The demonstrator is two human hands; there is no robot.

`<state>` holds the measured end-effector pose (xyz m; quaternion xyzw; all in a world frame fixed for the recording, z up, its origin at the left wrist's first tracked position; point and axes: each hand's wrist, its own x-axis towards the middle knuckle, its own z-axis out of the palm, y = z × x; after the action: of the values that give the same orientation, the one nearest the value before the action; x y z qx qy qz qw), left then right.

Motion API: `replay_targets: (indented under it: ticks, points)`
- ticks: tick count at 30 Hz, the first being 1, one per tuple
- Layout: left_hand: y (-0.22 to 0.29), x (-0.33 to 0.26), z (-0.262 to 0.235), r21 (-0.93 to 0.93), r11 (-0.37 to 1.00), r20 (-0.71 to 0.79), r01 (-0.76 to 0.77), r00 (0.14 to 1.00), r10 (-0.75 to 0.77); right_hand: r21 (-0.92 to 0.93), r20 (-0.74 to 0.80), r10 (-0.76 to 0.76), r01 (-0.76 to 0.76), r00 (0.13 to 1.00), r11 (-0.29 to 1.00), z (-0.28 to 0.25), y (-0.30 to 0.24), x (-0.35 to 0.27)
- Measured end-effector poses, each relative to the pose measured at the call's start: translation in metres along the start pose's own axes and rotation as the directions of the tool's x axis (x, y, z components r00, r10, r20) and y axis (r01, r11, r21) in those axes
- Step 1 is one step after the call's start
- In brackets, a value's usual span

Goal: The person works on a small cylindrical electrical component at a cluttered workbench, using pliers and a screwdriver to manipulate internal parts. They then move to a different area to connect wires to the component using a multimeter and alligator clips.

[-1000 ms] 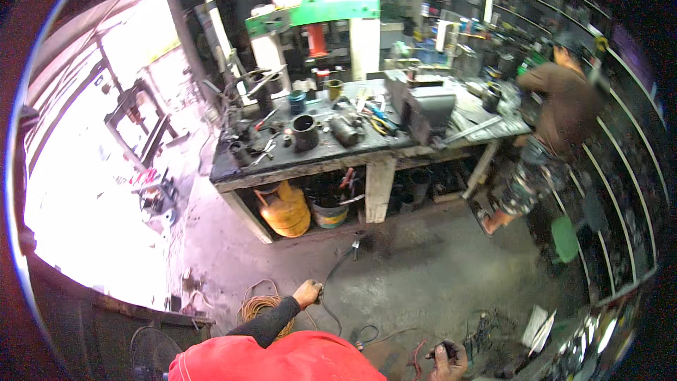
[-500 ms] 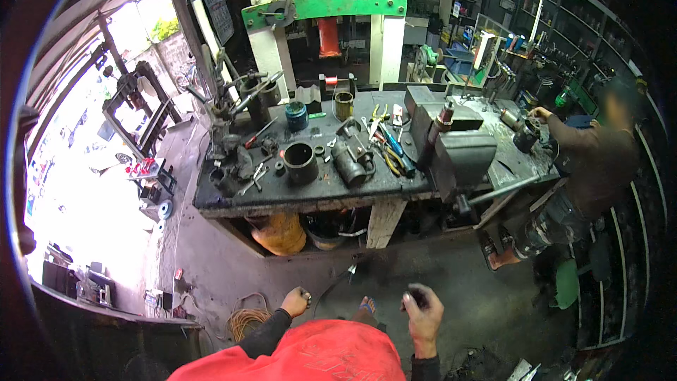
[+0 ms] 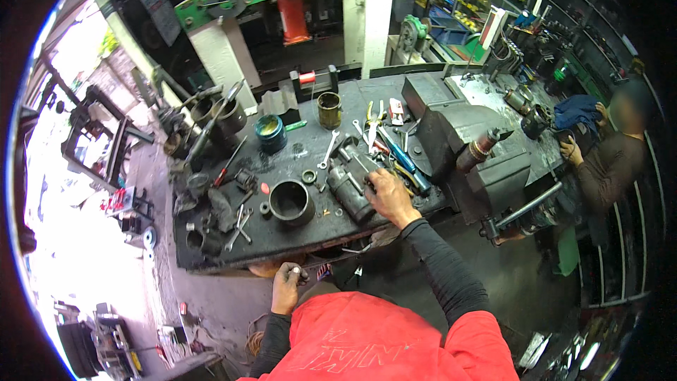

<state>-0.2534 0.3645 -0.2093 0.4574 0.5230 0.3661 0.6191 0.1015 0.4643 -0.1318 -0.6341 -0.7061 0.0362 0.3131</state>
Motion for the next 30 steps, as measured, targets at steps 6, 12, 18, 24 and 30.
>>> replay_targets:
  ticks: [6, 12, 18, 24, 30]
  points:
    - [0.078, 0.069, -0.017, 0.133, 0.979, 0.258, -0.155, 0.959, 0.117, -0.202, 0.195, 0.146, -0.106, 0.970, 0.974, 0.025, 0.003, 0.010]
    - [0.110, 0.113, -0.016, 0.137, 0.984, 0.381, -0.118, 0.923, 0.058, -0.291, 0.207, 0.172, -0.107, 0.963, 0.951, 0.019, -0.020, 0.017]
    - [0.117, 0.113, 0.003, 0.070, 0.996, 0.471, -0.048, 0.882, 0.009, -0.396, 0.233, 0.293, -0.185, 0.927, 0.899, 0.011, -0.013, 0.024]
    - [0.132, 0.115, 0.046, 0.112, 0.989, 0.526, -0.096, 0.850, 0.023, -0.347, 0.145, 0.337, -0.271, 0.930, 0.898, 0.011, 0.010, 0.020]
    - [0.123, 0.143, 0.101, 0.140, 0.939, 0.500, -0.314, 0.841, 0.207, -0.473, 0.177, 0.294, -0.181, 0.939, 0.863, 0.012, 0.011, 0.029]
